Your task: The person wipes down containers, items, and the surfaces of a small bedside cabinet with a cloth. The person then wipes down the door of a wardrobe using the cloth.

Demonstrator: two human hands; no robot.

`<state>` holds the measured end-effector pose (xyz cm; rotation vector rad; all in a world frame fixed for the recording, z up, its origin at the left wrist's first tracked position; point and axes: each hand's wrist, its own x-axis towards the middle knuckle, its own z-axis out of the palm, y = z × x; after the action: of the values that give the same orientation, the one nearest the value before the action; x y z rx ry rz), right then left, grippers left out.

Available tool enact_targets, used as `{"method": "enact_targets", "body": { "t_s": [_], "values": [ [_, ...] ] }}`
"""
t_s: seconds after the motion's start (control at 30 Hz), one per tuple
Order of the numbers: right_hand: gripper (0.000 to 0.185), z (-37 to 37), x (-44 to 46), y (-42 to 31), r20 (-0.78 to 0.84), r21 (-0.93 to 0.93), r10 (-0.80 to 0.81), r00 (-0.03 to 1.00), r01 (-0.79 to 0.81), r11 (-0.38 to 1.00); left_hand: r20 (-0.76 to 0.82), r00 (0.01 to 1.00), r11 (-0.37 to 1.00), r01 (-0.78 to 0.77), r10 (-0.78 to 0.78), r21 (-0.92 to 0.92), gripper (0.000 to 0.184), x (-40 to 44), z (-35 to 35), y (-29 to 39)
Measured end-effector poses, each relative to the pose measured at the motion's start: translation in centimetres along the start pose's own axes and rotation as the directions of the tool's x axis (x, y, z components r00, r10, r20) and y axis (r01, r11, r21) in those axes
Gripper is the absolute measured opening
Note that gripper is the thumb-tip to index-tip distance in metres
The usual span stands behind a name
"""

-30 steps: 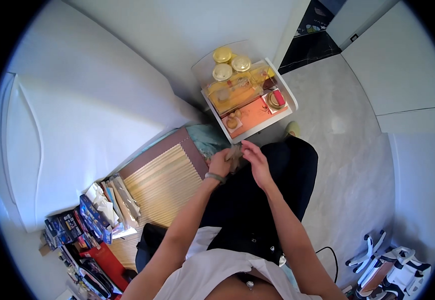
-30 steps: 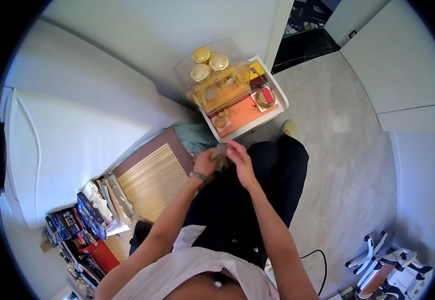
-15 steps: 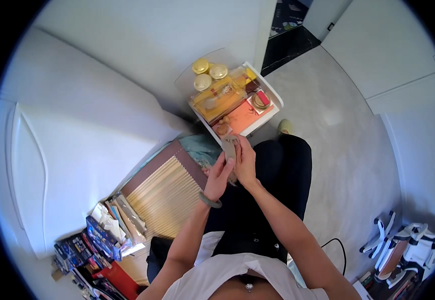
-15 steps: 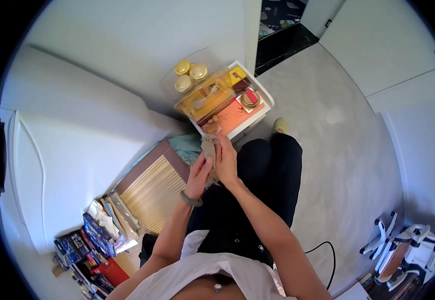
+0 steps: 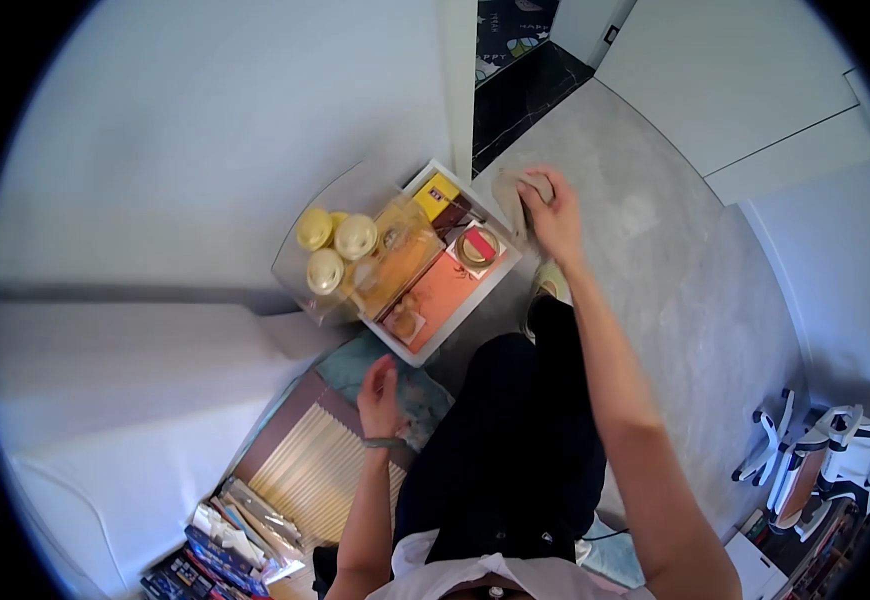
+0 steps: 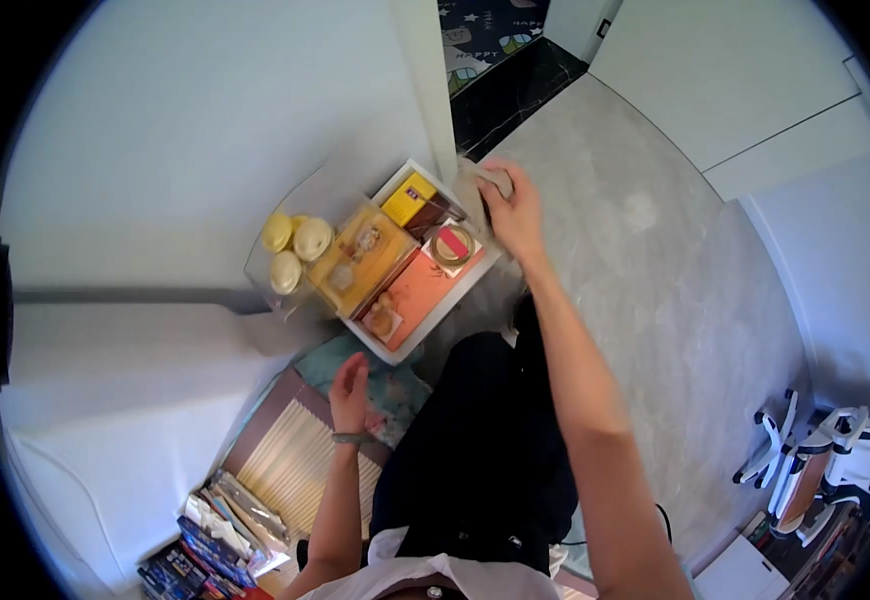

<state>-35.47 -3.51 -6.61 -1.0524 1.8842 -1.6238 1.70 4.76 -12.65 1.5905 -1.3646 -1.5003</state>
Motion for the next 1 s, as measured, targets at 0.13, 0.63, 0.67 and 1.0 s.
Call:
{"method": "enact_targets", "body": {
  "t_s": [0.13,0.63,0.67,1.0],
  "values": [
    [0.033,2.7,8.0,2.9,0.351,-0.195,-0.379,0.856,0.463,0.864,-0.176,0.984,0.96,0.07,-0.023,0.272,0.038,2.6,-0.5,-4.8],
    [0.046,11.2,10.8,14.2,0.652,-0.167,-0.385,0.654,0.619,0.767,-0.034,0.999,0.862,0.011,0.008,0.507,0.026,4.6,2.2,-3.4],
    [0.049,10.5,10.3,14.3,0.629,-0.121,-0.393,0.671,0.584,0.803,-0.021,1.0,0.87,0.017,-0.007,0.493,0.024,4.6,2.2,-3.1],
    [0.036,1.4,1.7,15.3,0.513,-0.022,-0.042,0.857,0.062,0.998,0.012,0.999,0.885,0.021,-0.03,0.464,0.022,5.1,1.5,-5.1]
  ]
}}
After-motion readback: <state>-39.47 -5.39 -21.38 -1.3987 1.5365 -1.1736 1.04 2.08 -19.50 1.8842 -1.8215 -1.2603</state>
